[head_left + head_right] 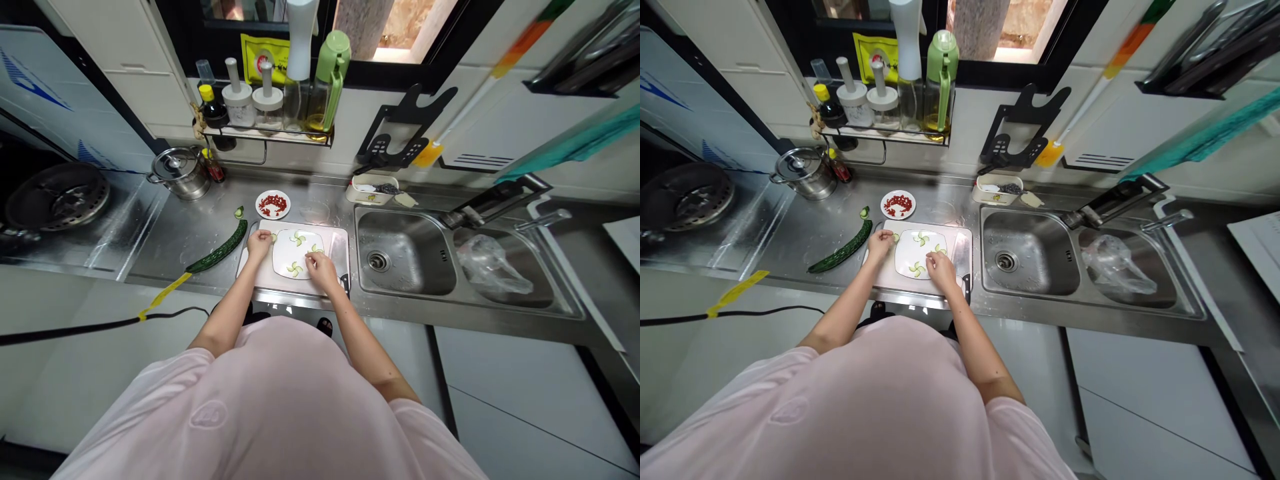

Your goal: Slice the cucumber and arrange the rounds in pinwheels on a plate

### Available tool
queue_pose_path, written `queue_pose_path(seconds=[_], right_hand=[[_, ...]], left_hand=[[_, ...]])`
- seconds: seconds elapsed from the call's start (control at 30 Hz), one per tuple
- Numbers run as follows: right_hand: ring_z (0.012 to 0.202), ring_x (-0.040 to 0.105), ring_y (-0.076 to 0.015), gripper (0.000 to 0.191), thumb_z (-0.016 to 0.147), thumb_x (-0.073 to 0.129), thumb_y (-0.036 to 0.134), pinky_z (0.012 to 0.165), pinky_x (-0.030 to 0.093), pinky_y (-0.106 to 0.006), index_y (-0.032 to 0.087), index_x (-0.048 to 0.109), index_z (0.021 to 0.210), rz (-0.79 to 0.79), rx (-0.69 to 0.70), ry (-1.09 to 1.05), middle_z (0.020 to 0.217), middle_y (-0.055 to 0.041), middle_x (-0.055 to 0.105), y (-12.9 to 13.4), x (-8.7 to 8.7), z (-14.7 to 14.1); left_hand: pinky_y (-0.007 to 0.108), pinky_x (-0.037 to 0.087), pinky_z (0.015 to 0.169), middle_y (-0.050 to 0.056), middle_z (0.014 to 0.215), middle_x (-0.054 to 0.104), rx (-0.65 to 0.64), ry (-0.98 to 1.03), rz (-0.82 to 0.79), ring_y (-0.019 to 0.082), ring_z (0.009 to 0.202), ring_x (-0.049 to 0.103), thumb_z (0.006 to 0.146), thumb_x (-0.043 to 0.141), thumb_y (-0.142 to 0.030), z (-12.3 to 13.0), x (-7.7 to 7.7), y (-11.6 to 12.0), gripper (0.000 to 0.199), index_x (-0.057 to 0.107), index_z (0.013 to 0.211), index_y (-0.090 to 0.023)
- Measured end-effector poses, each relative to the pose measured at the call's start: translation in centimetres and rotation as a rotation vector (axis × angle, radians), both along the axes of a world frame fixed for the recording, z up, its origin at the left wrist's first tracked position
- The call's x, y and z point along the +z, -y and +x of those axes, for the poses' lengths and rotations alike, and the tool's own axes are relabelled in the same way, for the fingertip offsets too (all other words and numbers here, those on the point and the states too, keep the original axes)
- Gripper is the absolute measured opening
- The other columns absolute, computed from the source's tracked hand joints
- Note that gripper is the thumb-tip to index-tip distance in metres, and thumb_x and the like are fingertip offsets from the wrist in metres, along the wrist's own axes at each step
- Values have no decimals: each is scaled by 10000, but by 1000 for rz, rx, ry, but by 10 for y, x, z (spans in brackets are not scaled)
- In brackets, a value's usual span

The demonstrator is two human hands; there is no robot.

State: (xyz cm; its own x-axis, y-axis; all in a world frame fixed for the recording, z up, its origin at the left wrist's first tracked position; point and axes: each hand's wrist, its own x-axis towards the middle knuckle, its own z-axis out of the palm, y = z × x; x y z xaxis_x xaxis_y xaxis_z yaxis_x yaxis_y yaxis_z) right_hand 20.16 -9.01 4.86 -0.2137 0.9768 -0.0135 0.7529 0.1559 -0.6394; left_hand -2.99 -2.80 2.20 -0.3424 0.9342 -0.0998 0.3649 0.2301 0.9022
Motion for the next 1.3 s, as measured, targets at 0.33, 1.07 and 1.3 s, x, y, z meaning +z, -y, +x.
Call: queue_pose_path(seconds=[0.33, 1.07, 1.3], right_hand=[[777, 570, -167, 272, 858, 467, 323, 758, 442, -281, 174, 649, 994, 114, -88, -310, 880, -52, 649, -22, 42, -15], [728, 570, -132, 165, 810, 583, 350, 713, 452, -264, 190, 623, 813, 136, -17, -693, 795, -2, 650, -37, 78, -34], [750, 551, -138, 155, 856, 568, 330, 720, 435, -268, 203, 656, 857, 255, 70, -596, 825, -8, 635, -34, 85, -32]], left_hand=[[302, 508, 761, 44, 777, 692, -173, 482, 88, 146, 733, 640, 587, 773, -322, 25, 67, 13, 332, 684, 852, -143], [154, 240, 431, 11, 634, 638, -198, 601, -92, 43, 474, 468, 705, 691, -501, 35, 108, 31, 419, 609, 939, -164], [138, 191, 402, 5, 649, 614, -316, 772, -249, 35, 467, 464, 696, 698, -519, 37, 121, 34, 484, 605, 1032, -183]])
